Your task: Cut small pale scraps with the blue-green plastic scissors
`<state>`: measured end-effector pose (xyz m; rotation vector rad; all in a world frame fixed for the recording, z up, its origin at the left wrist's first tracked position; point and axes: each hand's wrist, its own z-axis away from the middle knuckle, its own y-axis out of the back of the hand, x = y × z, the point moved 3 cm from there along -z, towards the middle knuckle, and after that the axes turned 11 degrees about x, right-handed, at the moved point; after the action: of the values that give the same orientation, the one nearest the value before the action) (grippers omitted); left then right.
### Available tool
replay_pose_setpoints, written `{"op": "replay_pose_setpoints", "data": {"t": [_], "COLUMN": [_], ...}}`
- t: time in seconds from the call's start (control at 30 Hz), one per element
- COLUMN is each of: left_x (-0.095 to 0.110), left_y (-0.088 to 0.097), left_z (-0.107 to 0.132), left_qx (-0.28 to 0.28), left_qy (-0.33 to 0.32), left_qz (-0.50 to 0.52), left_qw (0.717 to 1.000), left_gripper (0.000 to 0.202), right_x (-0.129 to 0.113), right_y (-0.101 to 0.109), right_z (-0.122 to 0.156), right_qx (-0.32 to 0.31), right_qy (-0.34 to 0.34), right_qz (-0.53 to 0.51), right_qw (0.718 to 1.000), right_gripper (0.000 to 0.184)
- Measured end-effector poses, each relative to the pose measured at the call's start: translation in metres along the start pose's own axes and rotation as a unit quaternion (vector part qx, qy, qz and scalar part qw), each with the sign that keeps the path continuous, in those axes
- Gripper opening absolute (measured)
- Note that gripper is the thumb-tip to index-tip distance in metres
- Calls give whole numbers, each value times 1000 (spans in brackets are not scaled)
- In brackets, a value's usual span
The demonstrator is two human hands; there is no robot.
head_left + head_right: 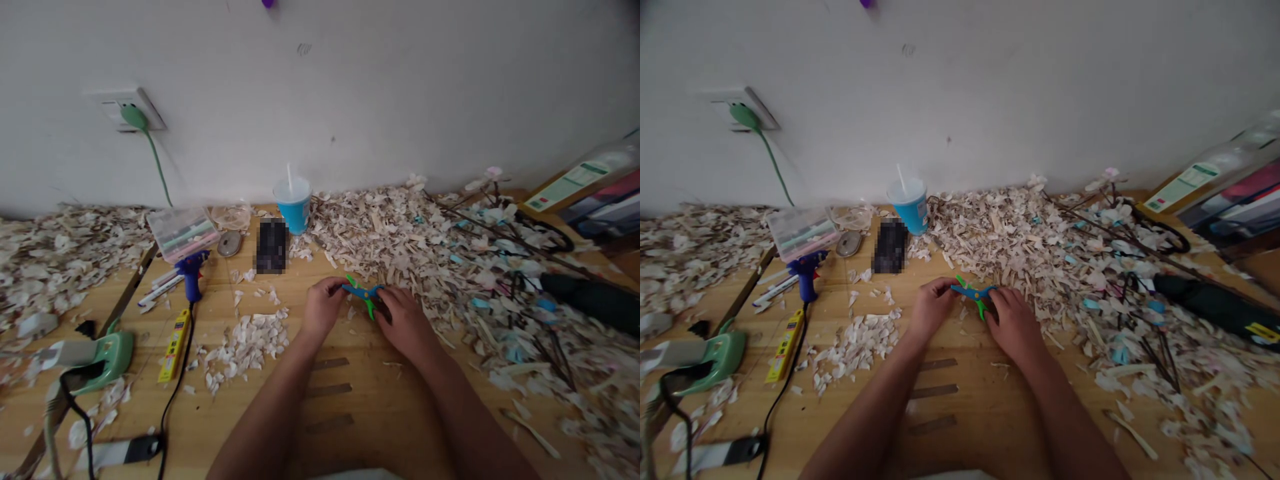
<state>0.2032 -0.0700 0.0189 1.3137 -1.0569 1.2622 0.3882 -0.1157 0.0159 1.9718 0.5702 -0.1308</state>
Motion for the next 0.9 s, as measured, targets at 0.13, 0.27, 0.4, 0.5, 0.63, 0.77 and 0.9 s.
{"op": "replay_pose_setpoints", "data": {"t": [0.13,0.27,0.4,0.5,0.63,0.77,0.9], "left_x": [-1,-2,-3,-4,-3,0,4], "left_y": [-2,-5,-8,-8,-5,-2,1], "left_z": [2,4,4,4,3,3,3], "left_qx": [-11,-22,-17,-2,-14,-22,-18], "left_qy": [2,4,28,43,35,8,-1], "left_qz": [-8,27,78,112,62,9,-35], "left_qw": [1000,999,996,993,997,1000,999], "left_gripper": [16,17,18,20,18,20,18], "right_x": [1,0,-1,-2,0,1,-1], "right_y": [1,2,5,5,3,4,7], "right_z": [0,0,-1,-1,0,-1,-2], "right_qx": [-5,-10,-2,-1,-7,-11,-22], "right_qy": [-19,-13,-10,-6,1,6,3], "right_qz": [17,9,3,2,9,14,22], "right_qw": [1000,1000,1000,1000,1000,1000,1000], "right_gripper": [29,30,31,31,30,31,28]}}
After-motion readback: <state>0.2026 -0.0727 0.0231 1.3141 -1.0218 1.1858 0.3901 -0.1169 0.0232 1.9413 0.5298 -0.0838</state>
